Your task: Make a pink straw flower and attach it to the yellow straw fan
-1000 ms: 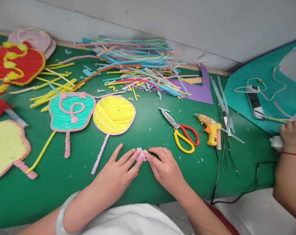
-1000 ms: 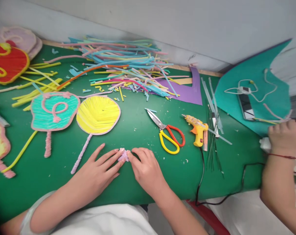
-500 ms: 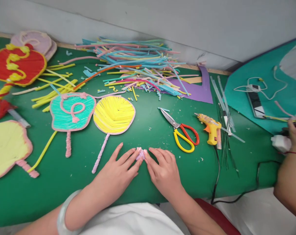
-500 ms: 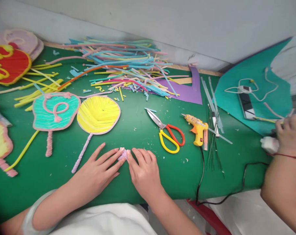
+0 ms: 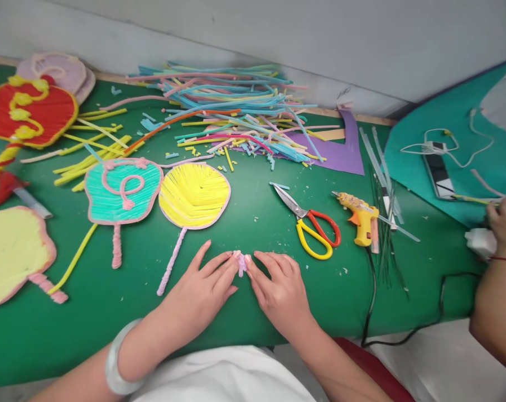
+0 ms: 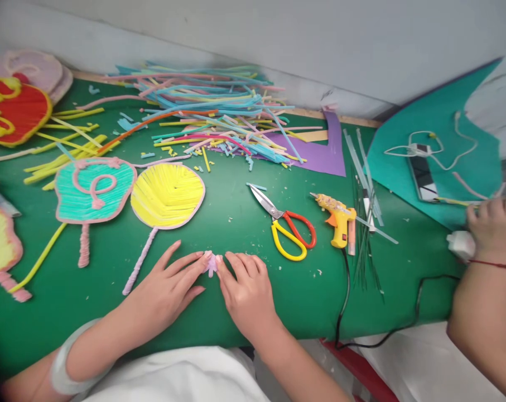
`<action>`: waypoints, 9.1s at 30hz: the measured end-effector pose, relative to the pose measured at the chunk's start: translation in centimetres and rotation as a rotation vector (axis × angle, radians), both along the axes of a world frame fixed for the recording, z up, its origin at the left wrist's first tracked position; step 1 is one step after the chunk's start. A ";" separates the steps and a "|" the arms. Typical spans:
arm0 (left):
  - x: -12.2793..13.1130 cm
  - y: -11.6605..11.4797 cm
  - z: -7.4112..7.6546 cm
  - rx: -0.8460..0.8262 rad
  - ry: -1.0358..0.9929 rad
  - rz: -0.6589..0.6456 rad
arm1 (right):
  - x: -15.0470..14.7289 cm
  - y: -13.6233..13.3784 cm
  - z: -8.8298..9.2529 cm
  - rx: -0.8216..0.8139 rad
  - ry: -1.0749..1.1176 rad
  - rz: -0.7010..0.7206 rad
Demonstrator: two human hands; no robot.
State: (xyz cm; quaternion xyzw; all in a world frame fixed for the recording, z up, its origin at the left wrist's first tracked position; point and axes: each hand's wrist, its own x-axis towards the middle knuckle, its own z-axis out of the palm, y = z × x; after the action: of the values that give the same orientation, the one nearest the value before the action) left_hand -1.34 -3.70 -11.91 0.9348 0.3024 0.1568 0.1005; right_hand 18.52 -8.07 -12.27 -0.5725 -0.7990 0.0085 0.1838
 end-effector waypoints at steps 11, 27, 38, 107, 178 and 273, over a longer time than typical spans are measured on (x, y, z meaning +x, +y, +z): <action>0.0 0.3 -0.5 -0.056 -0.102 0.008 | 0.0 0.0 -0.2 -0.005 0.005 0.004; -0.8 1.8 -0.5 0.028 -0.068 -0.168 | 0.1 0.2 0.0 -0.001 0.005 0.013; -0.9 1.9 -0.6 0.041 -0.077 -0.182 | 0.2 0.2 0.0 0.001 0.008 0.008; -1.4 1.3 -0.1 0.094 0.159 -0.240 | 0.3 0.4 0.0 -0.001 0.027 -0.012; -1.2 1.9 -1.0 0.127 0.000 -0.204 | -2.6 -1.0 0.1 0.098 -0.098 -0.133; -2.0 2.6 -0.6 0.144 0.054 -0.324 | -2.4 -0.9 -0.3 0.127 -0.059 -0.144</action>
State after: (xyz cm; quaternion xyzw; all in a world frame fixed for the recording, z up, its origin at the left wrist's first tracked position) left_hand -3.34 -1.12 -12.54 0.9800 0.1382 0.1346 0.0491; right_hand 16.14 -9.01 -12.57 -0.6158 -0.7596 -0.0723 0.1963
